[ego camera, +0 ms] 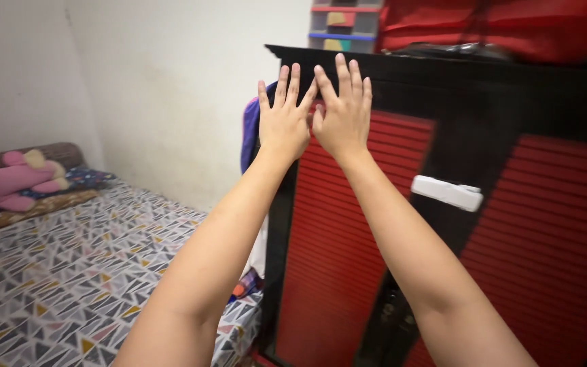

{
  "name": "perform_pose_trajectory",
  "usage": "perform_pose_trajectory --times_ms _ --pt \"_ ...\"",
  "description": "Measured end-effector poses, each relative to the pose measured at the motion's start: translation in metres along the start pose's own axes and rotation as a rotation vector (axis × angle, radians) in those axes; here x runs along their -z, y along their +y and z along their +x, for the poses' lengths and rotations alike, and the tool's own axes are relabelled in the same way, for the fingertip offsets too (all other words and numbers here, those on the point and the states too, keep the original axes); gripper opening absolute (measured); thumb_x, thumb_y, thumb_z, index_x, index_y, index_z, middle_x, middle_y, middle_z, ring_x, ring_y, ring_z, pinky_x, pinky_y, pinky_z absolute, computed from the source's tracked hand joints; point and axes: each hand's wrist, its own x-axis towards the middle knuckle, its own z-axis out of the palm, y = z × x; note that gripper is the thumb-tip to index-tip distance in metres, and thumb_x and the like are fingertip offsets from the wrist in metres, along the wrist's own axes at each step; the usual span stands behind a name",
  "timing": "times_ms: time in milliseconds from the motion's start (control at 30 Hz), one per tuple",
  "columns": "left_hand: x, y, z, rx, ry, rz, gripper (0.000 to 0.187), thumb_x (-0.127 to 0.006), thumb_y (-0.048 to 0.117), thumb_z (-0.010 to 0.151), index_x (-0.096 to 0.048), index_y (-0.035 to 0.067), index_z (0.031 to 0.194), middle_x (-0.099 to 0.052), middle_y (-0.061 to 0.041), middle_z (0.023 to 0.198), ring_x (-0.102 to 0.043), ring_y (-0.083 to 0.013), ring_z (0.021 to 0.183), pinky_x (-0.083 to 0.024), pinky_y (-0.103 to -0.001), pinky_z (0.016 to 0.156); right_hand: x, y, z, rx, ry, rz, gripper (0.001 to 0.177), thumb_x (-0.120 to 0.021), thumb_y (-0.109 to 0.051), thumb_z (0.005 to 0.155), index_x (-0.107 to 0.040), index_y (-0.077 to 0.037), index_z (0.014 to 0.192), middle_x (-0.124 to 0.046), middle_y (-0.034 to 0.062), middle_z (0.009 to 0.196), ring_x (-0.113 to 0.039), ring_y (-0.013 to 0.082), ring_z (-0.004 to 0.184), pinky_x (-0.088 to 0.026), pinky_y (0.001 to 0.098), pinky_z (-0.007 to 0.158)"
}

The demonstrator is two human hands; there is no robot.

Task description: Unpacking various items from a cardboard box and organizing them on a cabinet and bed.

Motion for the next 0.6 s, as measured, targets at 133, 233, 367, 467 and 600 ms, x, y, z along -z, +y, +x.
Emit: perform_pose_trajectory --times_ms 133,233,367,467,600 --pt "-0.019 -0.033 -0.003 0.049 -0.059 -0.014 0.077 -0.060 0.030 0.096 -0.024 0.030 0.164 -0.014 -0.013 0.171 -0.008 -0.0322 0.158 -0.007 -0.068 0.122 -0.043 -0.010 0.005 -0.010 -0.020 0.056 0.072 -0.071 -0.018 0.083 -0.055 -0.017 0.153 -0.033 0.0184 0.164 -0.026 0.0404 0.153 -0.021 0.0608 0.123" --pt "-0.050 -0.056 0.002 0.048 -0.036 -0.002 0.079 -0.063 0.029 0.096 -0.023 0.030 0.164 -0.015 -0.014 0.171 -0.009 -0.0322 0.159 -0.008 -0.069 0.122 -0.083 -0.008 0.009 -0.009 -0.017 0.055 0.073 -0.071 -0.017 0.083 -0.055 -0.017 0.154 -0.033 0.0187 0.165 -0.025 0.0405 0.154 -0.020 0.0605 0.123" --pt "-0.104 -0.083 0.028 0.037 -0.023 -0.008 0.079 -0.063 0.029 0.096 -0.020 0.032 0.163 -0.016 -0.013 0.170 -0.009 -0.0316 0.158 -0.009 -0.069 0.122 -0.145 0.013 0.025 -0.028 0.004 0.017 0.074 -0.072 -0.019 0.084 -0.055 -0.016 0.156 -0.034 0.0200 0.165 -0.025 0.0406 0.154 -0.018 0.0604 0.124" --pt "-0.148 -0.098 0.059 0.012 -0.013 -0.035 0.077 -0.061 0.029 0.098 -0.021 0.032 0.163 -0.016 -0.014 0.171 -0.010 -0.0320 0.158 -0.010 -0.069 0.122 -0.190 0.041 0.042 -0.025 0.013 -0.039 0.073 -0.074 -0.020 0.085 -0.056 -0.015 0.156 -0.036 0.0206 0.164 -0.025 0.0404 0.155 -0.014 0.0614 0.125" --pt "-0.203 -0.115 0.106 -0.067 0.070 -0.091 0.067 -0.056 0.030 0.106 -0.023 0.031 0.165 -0.018 -0.014 0.171 -0.013 -0.0317 0.159 -0.011 -0.068 0.124 -0.239 0.073 0.068 -0.017 -0.028 -0.114 0.059 -0.076 -0.025 0.084 -0.062 -0.013 0.140 -0.041 0.0198 0.158 -0.028 0.0400 0.152 -0.008 0.0664 0.122"
